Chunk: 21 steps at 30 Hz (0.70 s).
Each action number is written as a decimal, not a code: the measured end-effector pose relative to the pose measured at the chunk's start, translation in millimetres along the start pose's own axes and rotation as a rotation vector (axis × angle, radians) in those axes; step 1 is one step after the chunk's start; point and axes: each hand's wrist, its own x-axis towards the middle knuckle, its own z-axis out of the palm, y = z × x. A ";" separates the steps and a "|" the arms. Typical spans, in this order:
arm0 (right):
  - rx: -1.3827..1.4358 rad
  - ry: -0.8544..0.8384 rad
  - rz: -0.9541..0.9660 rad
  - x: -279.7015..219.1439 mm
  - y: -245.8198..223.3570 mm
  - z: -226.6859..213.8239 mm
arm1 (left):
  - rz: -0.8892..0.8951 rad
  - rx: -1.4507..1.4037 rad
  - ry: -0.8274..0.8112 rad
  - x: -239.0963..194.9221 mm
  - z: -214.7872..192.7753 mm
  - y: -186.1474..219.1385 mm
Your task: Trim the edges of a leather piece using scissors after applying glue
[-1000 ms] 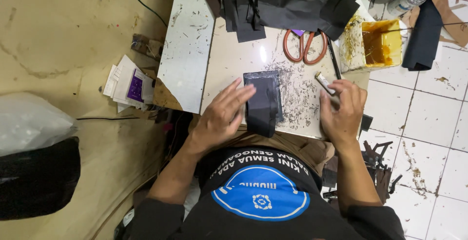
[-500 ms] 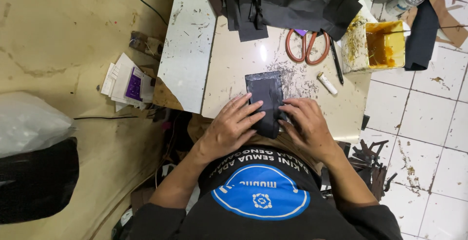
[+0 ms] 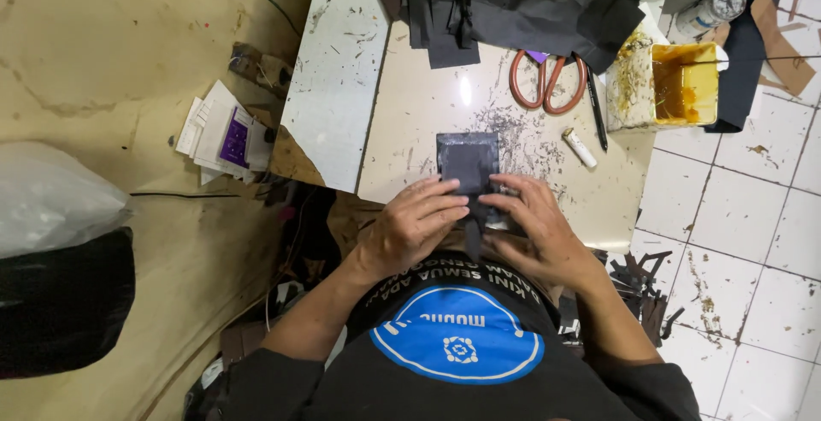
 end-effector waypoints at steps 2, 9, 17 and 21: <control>0.084 -0.040 0.008 -1.1 -11.1 -7.8 | -0.049 -0.084 -0.031 -0.3 -6.7 5.6; 0.273 0.061 0.053 -7.0 -10.6 -0.8 | -0.274 -0.303 0.026 10.9 -19.9 29.5; 0.260 0.261 0.098 12.8 -1.3 19.1 | -0.465 -0.352 0.112 15.8 -27.7 23.9; 0.231 0.275 0.174 15.5 1.5 25.9 | -0.569 -0.311 0.081 17.2 -32.6 18.9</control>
